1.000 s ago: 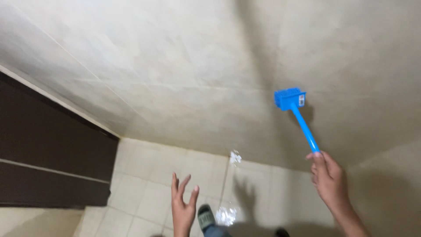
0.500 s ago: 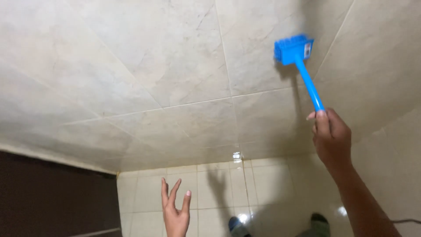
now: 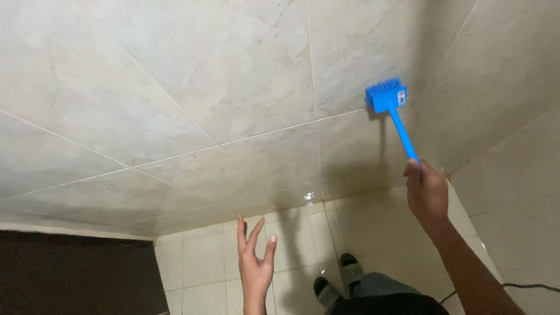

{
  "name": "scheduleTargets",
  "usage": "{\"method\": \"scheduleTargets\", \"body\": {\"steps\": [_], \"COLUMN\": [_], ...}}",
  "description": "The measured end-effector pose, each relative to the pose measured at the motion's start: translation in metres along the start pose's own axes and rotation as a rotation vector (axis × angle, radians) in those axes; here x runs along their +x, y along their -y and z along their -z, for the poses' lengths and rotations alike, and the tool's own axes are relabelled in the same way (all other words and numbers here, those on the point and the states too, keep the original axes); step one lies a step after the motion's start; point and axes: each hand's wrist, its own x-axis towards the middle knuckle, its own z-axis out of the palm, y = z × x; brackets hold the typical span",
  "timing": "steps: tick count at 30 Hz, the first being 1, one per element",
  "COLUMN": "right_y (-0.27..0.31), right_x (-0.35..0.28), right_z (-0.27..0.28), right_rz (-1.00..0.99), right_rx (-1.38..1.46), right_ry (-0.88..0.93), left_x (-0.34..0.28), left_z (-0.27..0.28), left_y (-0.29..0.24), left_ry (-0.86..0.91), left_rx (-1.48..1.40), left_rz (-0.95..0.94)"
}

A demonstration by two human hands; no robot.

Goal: The person sprays water on the bathroom floor and walls using a handheld shower head. They then use a blue scrub brush to clean the tiled walls and the door frame.

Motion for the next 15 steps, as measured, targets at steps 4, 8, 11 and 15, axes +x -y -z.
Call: {"method": "scheduleTargets", "body": {"steps": [4, 8, 11, 15], "right_y": [-0.037, -0.046, -0.043, -0.036], "right_x": [-0.007, 0.004, 0.0, 0.005], "right_z": [-0.014, -0.018, -0.014, -0.005], "right_rz": [-0.082, -0.104, -0.095, -0.154], "right_rx": [-0.161, -0.138, -0.039, 0.04], "right_ry": [0.074, 0.11, 0.09, 0.109], "left_x": [-0.001, 0.001, 0.005, 0.009], "left_z": [-0.015, -0.043, -0.05, -0.06], "left_y": [-0.022, 0.011, -0.025, -0.031], "left_ry": [0.081, 0.009, -0.017, -0.044], "left_rx": [-0.013, -0.045, 0.175, 0.227], "left_rz": [0.012, -0.043, 0.038, -0.137]}}
